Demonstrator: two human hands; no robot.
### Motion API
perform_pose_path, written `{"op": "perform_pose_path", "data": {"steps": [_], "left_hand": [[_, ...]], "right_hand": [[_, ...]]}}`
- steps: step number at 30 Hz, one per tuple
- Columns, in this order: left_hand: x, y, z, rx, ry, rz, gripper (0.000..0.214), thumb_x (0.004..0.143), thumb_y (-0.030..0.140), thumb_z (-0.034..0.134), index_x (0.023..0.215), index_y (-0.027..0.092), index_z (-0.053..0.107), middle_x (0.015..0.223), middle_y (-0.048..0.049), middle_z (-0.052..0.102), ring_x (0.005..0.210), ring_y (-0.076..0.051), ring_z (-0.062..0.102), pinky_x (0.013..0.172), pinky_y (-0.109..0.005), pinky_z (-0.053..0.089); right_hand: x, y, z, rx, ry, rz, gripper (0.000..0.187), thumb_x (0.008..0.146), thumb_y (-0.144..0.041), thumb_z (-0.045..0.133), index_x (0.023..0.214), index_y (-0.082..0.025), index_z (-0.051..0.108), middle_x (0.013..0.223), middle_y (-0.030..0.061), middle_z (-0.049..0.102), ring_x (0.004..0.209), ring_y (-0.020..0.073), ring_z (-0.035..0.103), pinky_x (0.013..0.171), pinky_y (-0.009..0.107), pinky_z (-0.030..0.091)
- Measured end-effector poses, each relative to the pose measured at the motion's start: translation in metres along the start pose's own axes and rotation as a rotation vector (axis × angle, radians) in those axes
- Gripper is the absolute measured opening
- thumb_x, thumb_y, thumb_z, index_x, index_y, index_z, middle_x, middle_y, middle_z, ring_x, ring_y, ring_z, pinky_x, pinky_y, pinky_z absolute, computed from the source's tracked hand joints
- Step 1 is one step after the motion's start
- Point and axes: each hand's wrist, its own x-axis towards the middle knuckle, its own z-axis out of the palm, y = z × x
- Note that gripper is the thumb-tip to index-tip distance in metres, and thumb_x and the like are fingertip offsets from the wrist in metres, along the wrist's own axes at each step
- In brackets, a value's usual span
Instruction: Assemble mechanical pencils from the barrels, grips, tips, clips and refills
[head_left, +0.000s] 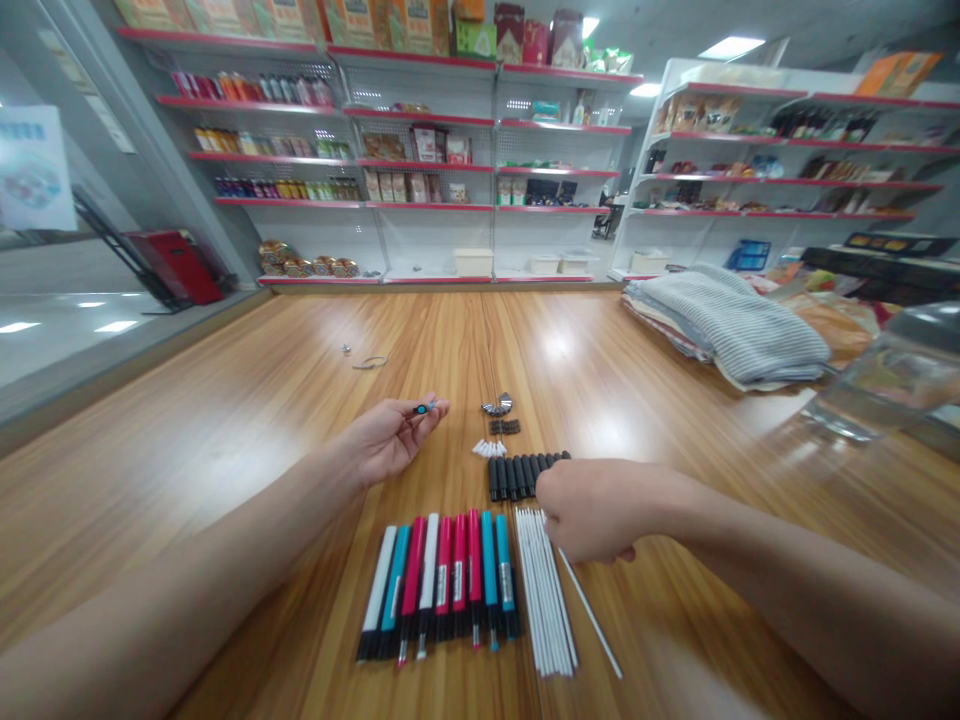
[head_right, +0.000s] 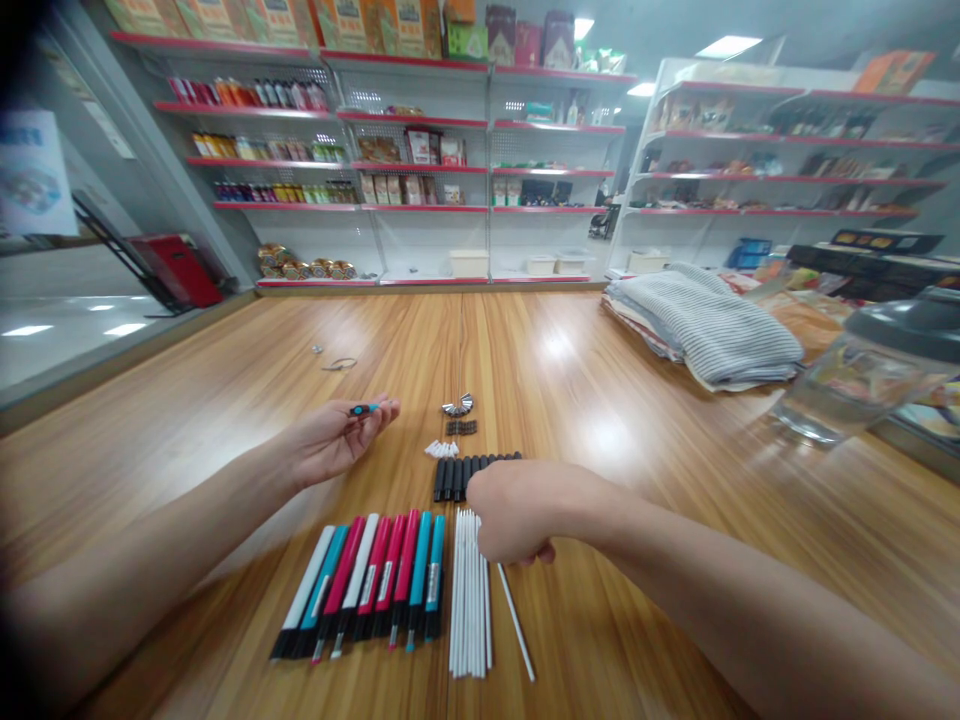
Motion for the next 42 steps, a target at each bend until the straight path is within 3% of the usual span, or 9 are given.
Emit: {"op": "perform_pose_path", "data": {"steps": [2,6,9,14,23,26,29,34,42], "left_hand": [[-0.004,-0.003,0.004,0.021,0.007,0.011,0.01,0.089,0.0,0.046,0.091,0.005,0.055,0.076,-0.011,0.064,0.056,-0.011,0.066,0.048,-0.012,0.056],[-0.015,-0.013,0.013,0.117,-0.039,0.074,0.01,0.089,0.003,0.05,0.086,0.006,0.059,0.079,-0.0116,0.067,0.065,-0.012,0.068,0.057,-0.013,0.059],[-0.024,-0.025,0.018,0.206,-0.094,0.102,0.012,0.089,0.005,0.052,0.086,0.005,0.063,0.083,-0.0123,0.068,0.068,-0.012,0.067,0.058,-0.014,0.059],[-0.028,-0.038,0.017,0.273,-0.25,0.112,0.013,0.088,0.011,0.057,0.086,0.004,0.067,0.086,-0.0121,0.068,0.07,-0.011,0.066,0.064,-0.016,0.059],[-0.017,-0.034,0.011,0.304,-0.255,0.098,0.01,0.084,0.003,0.057,0.084,0.007,0.066,0.086,-0.0111,0.067,0.075,-0.011,0.066,0.069,-0.014,0.057],[-0.01,-0.033,0.002,0.579,-0.282,0.278,0.008,0.084,0.017,0.063,0.082,0.01,0.063,0.079,-0.0084,0.066,0.063,-0.01,0.062,0.056,-0.016,0.052],[0.001,-0.03,-0.01,1.035,-0.218,0.617,0.016,0.082,0.03,0.065,0.078,0.014,0.063,0.069,-0.0047,0.065,0.052,-0.011,0.057,0.047,-0.019,0.044],[0.009,-0.024,-0.018,1.549,-0.3,0.986,0.017,0.087,0.028,0.056,0.08,0.019,0.069,0.071,-0.0035,0.065,0.067,-0.015,0.06,0.064,-0.024,0.043],[0.006,-0.022,-0.015,1.676,-0.358,1.067,0.021,0.091,0.02,0.047,0.097,0.018,0.067,0.089,-0.006,0.065,0.082,-0.017,0.059,0.075,-0.027,0.043]], "right_hand": [[0.0,0.001,0.002,0.009,0.073,-0.028,0.022,0.072,-0.016,0.051,0.052,-0.012,0.06,0.043,0.006,0.055,0.036,0.0151,0.051,0.043,0.027,0.038],[0.008,-0.002,0.003,0.033,0.759,-0.185,0.019,0.082,-0.029,0.057,0.088,-0.013,0.067,0.062,0.0059,0.063,0.055,0.0159,0.057,0.05,0.026,0.035],[0.017,-0.007,0.001,0.11,1.062,-0.4,0.052,0.081,-0.038,0.066,0.126,-0.017,0.049,0.087,0.0055,0.067,0.071,0.016,0.059,0.061,0.026,0.041],[0.033,-0.004,-0.001,0.053,1.181,-0.687,0.018,0.091,-0.023,0.052,0.106,-0.017,0.061,0.095,0.0069,0.065,0.084,0.0157,0.059,0.074,0.027,0.045],[0.046,0.015,-0.011,0.609,1.345,-0.502,0.02,0.09,-0.031,0.052,0.094,-0.015,0.064,0.084,0.0054,0.066,0.073,0.0135,0.06,0.058,0.022,0.045],[0.058,0.032,-0.012,0.724,1.385,-0.439,0.023,0.089,-0.035,0.052,0.09,-0.014,0.062,0.078,0.0045,0.064,0.067,0.0123,0.058,0.055,0.021,0.042],[0.074,0.052,-0.009,0.73,1.365,-0.388,0.025,0.088,-0.036,0.052,0.085,-0.014,0.063,0.071,0.0022,0.061,0.062,0.0112,0.054,0.055,0.022,0.039],[0.086,0.067,-0.001,0.632,1.303,-0.349,0.026,0.086,-0.035,0.052,0.08,-0.013,0.064,0.067,0.0007,0.059,0.058,0.0103,0.05,0.054,0.022,0.035],[0.086,0.059,0.003,0.492,1.326,-0.348,0.022,0.086,-0.031,0.052,0.078,-0.014,0.064,0.06,-0.001,0.054,0.053,0.0097,0.046,0.051,0.022,0.031]]}}
